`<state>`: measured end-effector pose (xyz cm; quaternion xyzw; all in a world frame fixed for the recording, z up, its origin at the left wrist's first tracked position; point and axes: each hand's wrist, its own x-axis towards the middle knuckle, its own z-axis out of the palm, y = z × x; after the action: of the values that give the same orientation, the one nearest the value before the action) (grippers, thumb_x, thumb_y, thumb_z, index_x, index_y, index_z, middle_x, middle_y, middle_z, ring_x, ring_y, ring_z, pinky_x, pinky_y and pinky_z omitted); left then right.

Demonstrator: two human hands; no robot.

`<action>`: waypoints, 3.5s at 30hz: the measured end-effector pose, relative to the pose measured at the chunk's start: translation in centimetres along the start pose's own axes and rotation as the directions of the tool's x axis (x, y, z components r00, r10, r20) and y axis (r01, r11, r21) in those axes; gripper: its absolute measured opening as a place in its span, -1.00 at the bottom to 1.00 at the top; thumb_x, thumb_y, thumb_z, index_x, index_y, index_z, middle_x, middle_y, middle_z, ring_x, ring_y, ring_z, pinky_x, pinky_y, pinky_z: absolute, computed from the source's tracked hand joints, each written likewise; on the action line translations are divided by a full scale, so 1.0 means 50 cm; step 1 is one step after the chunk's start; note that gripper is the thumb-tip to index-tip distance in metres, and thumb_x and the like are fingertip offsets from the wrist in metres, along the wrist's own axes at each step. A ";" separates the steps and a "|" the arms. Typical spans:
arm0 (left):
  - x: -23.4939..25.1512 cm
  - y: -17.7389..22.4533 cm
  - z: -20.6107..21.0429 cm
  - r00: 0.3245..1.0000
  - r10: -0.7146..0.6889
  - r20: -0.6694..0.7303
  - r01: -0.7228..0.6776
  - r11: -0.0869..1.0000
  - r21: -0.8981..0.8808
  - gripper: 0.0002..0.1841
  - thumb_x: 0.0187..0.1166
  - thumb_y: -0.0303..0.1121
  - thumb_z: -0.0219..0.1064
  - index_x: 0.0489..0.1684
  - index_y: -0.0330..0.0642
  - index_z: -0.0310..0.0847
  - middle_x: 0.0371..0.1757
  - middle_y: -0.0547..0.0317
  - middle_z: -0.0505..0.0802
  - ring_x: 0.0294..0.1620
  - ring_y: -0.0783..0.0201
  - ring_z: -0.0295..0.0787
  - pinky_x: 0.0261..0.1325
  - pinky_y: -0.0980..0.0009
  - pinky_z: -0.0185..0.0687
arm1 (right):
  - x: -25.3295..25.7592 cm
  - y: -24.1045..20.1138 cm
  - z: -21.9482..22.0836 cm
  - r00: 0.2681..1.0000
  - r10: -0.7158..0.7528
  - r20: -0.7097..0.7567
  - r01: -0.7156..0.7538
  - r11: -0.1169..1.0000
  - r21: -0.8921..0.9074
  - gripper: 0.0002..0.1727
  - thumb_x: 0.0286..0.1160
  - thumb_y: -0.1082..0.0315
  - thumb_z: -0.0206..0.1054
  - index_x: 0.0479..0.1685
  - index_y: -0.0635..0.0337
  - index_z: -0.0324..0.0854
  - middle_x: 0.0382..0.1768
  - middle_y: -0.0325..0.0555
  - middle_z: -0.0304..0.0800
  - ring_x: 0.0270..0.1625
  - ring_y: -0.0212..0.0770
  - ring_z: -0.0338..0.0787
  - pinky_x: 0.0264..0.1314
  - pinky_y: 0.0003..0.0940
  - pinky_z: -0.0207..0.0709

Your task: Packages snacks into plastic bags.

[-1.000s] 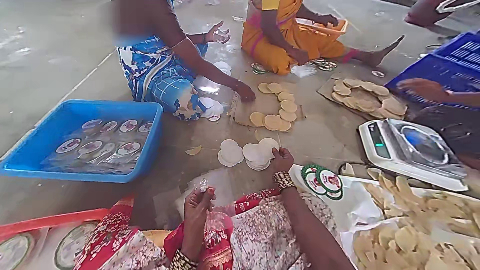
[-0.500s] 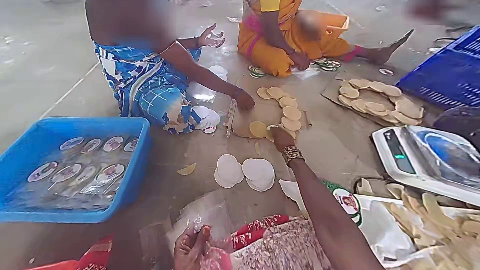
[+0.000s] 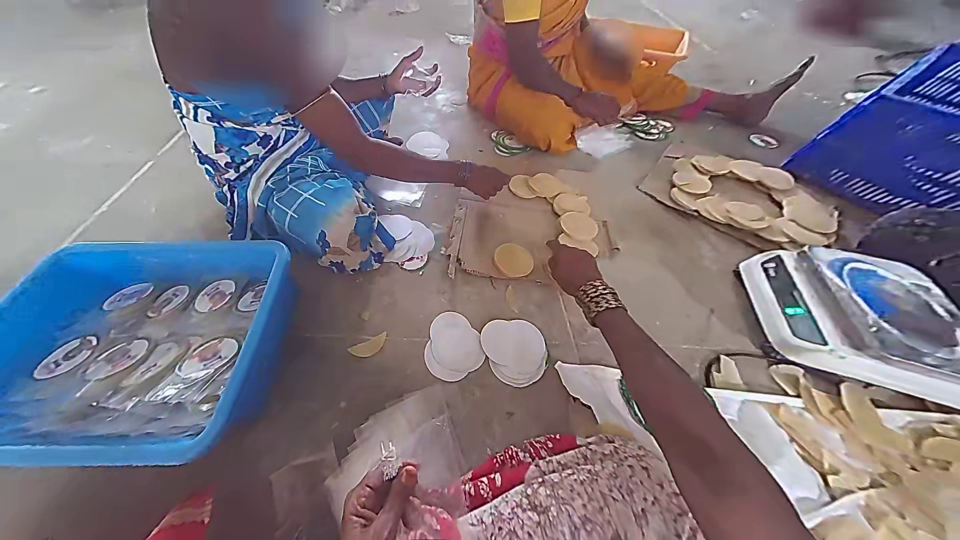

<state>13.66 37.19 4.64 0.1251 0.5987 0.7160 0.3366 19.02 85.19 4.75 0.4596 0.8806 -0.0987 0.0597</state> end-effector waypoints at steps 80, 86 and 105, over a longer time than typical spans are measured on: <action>-0.128 -0.054 0.079 0.974 -0.197 0.110 0.223 0.916 -0.334 -0.89 0.58 -0.63 0.26 -0.20 -0.33 0.72 -0.26 -0.02 0.93 -0.26 0.21 0.94 -0.09 0.25 0.90 | -0.982 0.081 0.126 0.608 -0.135 -0.782 0.418 0.892 0.171 -0.58 0.86 0.22 -0.12 0.30 -0.27 0.69 0.52 -0.37 0.68 0.78 -0.18 0.34 0.89 0.16 -0.21; -0.152 -0.047 0.084 0.936 -0.241 0.258 0.317 0.895 -0.313 -0.89 0.51 -0.63 0.34 -0.26 -0.27 0.79 -0.29 0.03 0.94 -0.29 0.24 0.93 -0.11 0.28 0.88 | -0.908 -0.022 0.096 0.572 -0.218 -0.791 0.559 0.809 0.182 -0.57 0.87 0.20 -0.09 0.43 -0.33 0.63 0.66 -0.32 0.54 0.85 -0.02 0.20 0.89 0.23 -0.22; -0.158 -0.043 0.077 0.920 -0.215 0.329 0.339 0.858 -0.387 -0.81 0.52 -0.66 0.31 -0.23 -0.24 0.85 -0.25 0.06 0.96 -0.23 0.28 0.94 0.00 0.31 0.86 | -0.863 -0.094 0.127 0.666 -0.462 -0.586 0.711 0.632 0.309 -0.49 0.67 0.23 -0.08 0.46 -0.16 0.65 0.71 -0.15 0.46 0.87 0.09 0.13 0.88 0.18 -0.10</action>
<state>22.50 35.30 5.34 0.0560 0.3823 0.7508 0.5357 39.88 46.70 7.56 0.1440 0.9105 -0.2343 -0.3087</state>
